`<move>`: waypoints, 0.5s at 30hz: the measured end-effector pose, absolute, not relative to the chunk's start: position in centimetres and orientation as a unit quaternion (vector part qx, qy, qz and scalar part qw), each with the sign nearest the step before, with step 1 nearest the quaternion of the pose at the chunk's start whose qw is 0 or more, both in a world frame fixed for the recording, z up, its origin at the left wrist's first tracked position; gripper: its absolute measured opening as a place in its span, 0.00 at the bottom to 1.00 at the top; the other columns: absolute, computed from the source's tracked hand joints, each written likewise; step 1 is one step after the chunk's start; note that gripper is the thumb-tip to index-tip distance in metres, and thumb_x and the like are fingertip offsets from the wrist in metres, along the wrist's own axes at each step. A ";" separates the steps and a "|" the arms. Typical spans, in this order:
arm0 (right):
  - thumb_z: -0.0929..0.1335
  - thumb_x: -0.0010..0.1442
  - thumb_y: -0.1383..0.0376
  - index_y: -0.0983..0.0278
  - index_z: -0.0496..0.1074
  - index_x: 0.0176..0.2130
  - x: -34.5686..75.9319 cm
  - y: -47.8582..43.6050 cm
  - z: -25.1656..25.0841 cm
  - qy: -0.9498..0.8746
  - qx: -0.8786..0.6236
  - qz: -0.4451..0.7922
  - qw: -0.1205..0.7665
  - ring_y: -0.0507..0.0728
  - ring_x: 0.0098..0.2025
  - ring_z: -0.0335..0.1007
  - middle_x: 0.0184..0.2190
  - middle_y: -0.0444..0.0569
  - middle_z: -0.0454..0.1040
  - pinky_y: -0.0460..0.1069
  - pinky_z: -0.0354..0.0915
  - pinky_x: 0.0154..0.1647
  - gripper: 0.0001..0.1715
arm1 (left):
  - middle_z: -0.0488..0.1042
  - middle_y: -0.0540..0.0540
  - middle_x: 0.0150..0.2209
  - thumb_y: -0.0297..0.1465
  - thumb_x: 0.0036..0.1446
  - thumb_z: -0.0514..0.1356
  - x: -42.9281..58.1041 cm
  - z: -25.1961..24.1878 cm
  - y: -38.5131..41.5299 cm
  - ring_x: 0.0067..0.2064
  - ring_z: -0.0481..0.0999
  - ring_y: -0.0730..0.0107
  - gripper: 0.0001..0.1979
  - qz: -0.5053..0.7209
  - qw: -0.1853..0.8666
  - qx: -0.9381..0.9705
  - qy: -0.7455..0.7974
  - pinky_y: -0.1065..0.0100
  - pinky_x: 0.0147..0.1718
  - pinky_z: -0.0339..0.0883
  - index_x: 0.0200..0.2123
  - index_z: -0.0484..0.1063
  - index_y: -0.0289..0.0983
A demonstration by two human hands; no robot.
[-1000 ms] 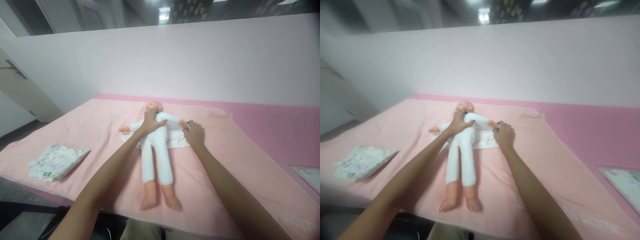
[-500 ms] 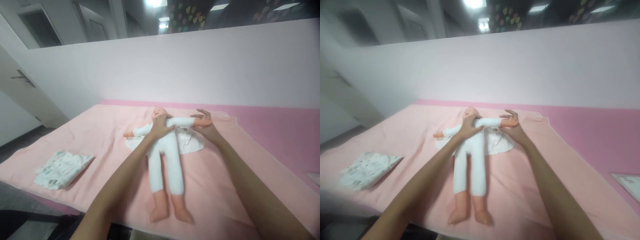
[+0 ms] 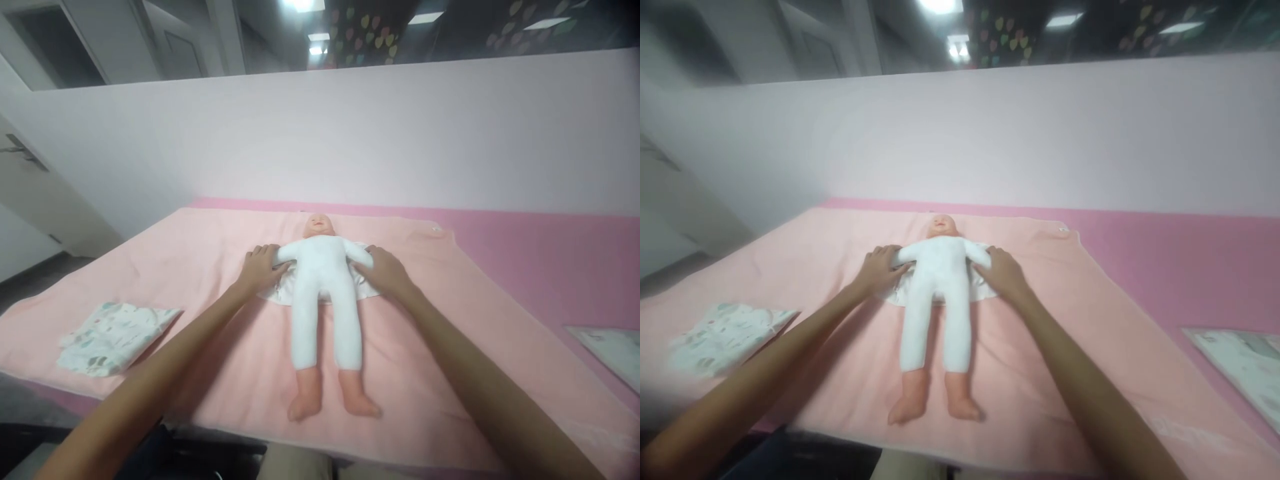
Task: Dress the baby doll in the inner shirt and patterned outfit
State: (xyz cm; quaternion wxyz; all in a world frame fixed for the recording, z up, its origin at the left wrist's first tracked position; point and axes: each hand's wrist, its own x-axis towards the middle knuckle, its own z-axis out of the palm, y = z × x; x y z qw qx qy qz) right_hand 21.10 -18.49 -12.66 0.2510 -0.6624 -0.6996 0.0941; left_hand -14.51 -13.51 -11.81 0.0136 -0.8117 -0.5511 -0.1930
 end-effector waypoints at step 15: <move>0.56 0.74 0.42 0.60 0.71 0.45 28.9 -21.0 -5.9 -0.673 -0.681 -0.074 0.279 0.66 0.45 0.71 0.45 0.56 0.78 0.54 0.61 0.41 0.30 | 0.75 0.39 0.48 0.53 0.72 0.50 -7.7 -6.5 -14.4 0.49 0.71 0.51 0.24 -0.207 0.090 -0.849 -0.478 0.57 0.46 0.62 0.51 0.70 0.39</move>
